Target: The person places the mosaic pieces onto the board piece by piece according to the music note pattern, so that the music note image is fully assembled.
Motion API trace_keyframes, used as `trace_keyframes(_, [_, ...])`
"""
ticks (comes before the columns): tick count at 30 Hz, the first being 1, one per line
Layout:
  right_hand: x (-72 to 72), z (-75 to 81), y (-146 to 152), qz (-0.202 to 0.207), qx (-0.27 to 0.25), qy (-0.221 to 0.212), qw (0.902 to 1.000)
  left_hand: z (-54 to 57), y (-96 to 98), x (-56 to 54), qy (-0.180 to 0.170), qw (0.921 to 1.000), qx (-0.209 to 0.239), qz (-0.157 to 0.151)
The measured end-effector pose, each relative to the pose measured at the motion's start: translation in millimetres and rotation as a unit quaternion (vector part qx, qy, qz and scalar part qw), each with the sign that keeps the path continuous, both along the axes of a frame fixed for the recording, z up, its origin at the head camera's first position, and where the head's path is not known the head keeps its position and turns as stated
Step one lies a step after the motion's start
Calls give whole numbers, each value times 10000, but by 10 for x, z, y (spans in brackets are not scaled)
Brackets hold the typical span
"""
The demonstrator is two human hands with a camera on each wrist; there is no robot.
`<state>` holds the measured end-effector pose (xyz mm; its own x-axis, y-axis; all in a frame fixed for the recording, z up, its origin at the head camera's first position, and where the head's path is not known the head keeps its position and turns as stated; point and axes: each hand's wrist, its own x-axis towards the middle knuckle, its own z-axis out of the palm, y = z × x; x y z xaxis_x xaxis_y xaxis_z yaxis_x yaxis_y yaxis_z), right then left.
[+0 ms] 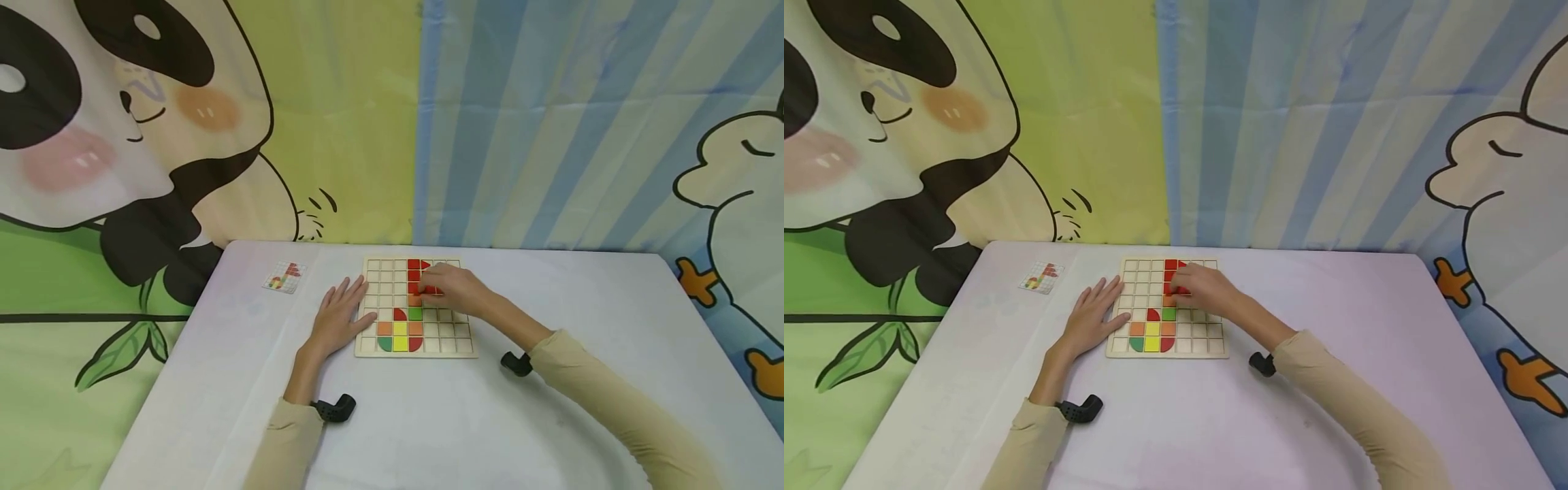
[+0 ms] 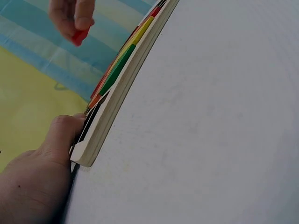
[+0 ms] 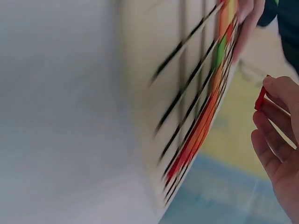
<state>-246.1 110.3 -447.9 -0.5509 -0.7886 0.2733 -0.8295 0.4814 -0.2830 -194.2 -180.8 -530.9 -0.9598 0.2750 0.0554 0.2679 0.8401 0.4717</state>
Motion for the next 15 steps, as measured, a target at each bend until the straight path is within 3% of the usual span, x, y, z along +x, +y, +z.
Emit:
trace_keyframes(3, [64,-39,-355,473,394,186,9979,2,16,-7,26,10000,36,-8])
trace_keyframes(7, [95,-125,-651,596,1123,-7,9919,5,30,-12,25,10000,41,-38])
trace_keyframes(11, [97,-169,-749,601,1244,-356,9898,5,27,-7,25,10000,-5,-10])
trace_keyframes(15, [104,-171,-736,697,1294,-444,9881,-1,17,4,27,10000,-18,35])
